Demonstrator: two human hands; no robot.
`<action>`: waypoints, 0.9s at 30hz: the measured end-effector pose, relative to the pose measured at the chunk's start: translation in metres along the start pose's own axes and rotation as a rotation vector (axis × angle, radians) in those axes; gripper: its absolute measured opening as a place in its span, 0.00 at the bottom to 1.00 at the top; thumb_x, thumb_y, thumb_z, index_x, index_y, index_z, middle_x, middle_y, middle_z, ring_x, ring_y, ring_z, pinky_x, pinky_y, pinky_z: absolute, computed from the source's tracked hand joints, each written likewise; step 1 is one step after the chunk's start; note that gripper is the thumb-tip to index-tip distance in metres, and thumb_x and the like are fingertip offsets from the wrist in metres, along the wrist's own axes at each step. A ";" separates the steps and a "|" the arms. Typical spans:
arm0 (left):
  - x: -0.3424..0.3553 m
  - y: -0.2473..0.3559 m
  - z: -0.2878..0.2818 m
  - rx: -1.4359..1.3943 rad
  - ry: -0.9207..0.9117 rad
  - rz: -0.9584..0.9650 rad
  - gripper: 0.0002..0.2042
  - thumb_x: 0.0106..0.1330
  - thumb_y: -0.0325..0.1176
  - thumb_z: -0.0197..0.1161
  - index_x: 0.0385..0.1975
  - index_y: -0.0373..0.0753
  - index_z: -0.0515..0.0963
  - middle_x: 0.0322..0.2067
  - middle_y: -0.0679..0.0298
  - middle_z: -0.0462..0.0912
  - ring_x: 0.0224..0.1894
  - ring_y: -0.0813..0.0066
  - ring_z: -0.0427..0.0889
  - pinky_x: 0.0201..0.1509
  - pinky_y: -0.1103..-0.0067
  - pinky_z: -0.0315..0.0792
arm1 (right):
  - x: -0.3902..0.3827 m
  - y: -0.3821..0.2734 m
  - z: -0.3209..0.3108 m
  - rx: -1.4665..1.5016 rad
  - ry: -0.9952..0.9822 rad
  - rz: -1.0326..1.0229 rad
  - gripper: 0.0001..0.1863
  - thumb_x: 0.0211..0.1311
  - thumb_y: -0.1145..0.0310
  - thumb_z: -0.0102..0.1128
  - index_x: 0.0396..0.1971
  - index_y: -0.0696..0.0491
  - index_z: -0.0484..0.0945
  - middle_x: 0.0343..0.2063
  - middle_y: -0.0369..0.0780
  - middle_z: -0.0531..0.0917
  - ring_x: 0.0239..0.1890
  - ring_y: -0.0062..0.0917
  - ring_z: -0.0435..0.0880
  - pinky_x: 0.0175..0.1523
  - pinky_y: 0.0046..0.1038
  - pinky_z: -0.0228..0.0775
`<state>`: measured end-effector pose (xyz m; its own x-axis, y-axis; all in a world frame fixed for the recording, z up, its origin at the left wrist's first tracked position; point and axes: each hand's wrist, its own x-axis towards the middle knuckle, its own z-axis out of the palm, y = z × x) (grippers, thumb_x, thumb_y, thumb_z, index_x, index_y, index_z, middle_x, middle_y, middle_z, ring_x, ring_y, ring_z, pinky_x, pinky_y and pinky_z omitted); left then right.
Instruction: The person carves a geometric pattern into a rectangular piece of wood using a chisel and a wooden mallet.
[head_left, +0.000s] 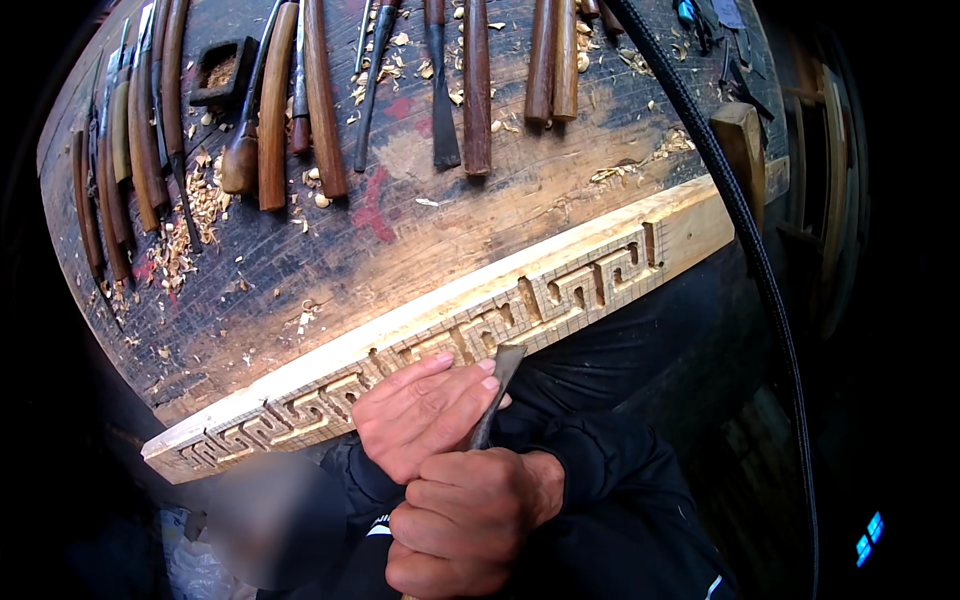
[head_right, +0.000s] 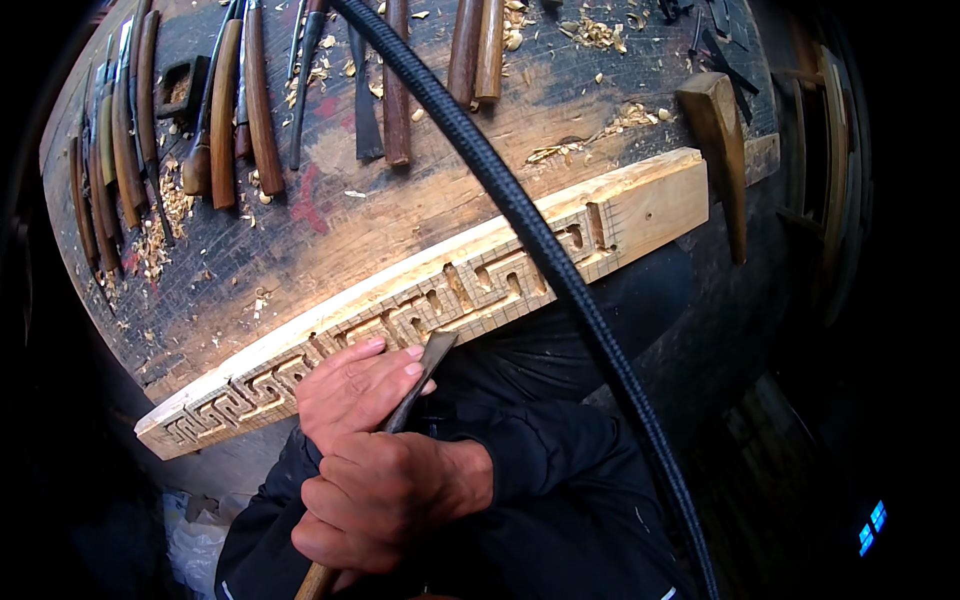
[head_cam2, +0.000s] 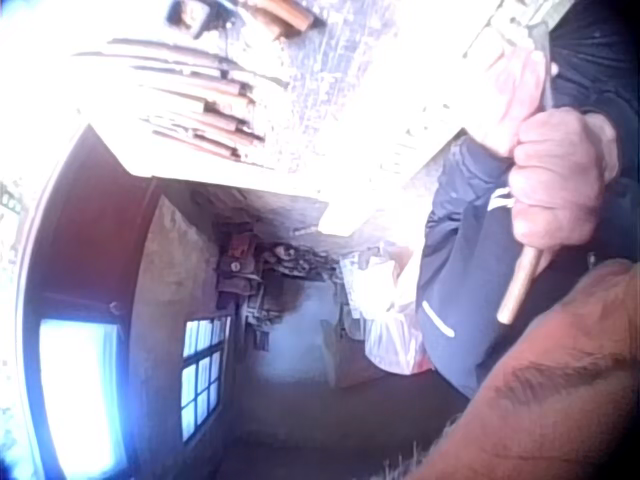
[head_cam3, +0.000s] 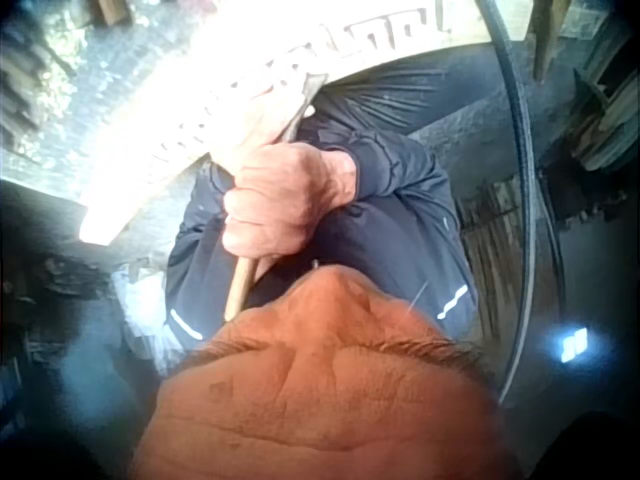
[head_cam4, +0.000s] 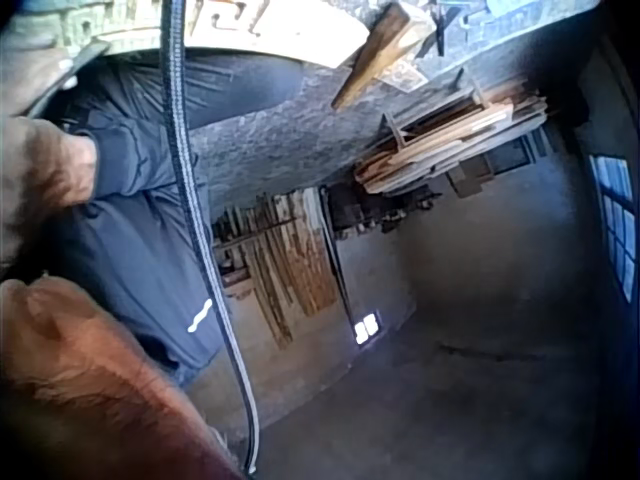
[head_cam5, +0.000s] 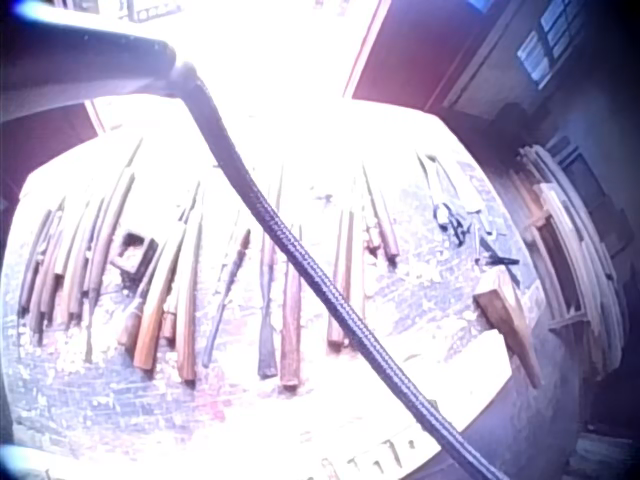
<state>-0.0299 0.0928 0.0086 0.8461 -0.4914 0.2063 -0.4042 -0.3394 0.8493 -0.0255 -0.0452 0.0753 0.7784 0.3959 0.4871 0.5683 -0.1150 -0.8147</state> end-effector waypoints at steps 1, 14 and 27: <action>0.000 0.000 0.000 0.009 -0.005 -0.001 0.16 0.73 0.29 0.77 0.59 0.38 0.89 0.52 0.55 0.97 0.54 0.63 0.97 0.66 0.63 0.89 | -0.003 0.003 0.000 0.003 -0.030 0.008 0.21 0.69 0.53 0.62 0.23 0.49 0.67 0.20 0.33 0.64 0.18 0.24 0.68 0.24 0.30 0.57; 0.004 0.001 0.004 -0.023 0.003 0.041 0.18 0.69 0.29 0.80 0.57 0.37 0.88 0.53 0.55 0.96 0.55 0.60 0.97 0.67 0.61 0.88 | -0.004 -0.007 -0.002 -0.042 -0.046 -0.022 0.20 0.64 0.53 0.64 0.23 0.50 0.68 0.19 0.33 0.66 0.19 0.24 0.69 0.26 0.31 0.57; 0.006 0.002 0.007 0.011 0.005 -0.001 0.20 0.71 0.32 0.81 0.61 0.40 0.88 0.52 0.58 0.97 0.55 0.66 0.97 0.65 0.64 0.90 | -0.004 0.002 -0.004 -0.058 -0.024 -0.001 0.21 0.57 0.51 0.70 0.24 0.50 0.70 0.19 0.34 0.67 0.19 0.25 0.71 0.26 0.30 0.57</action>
<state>-0.0279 0.0833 0.0087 0.8482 -0.4874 0.2075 -0.4071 -0.3492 0.8440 -0.0270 -0.0507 0.0729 0.7714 0.4181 0.4797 0.5843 -0.1666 -0.7943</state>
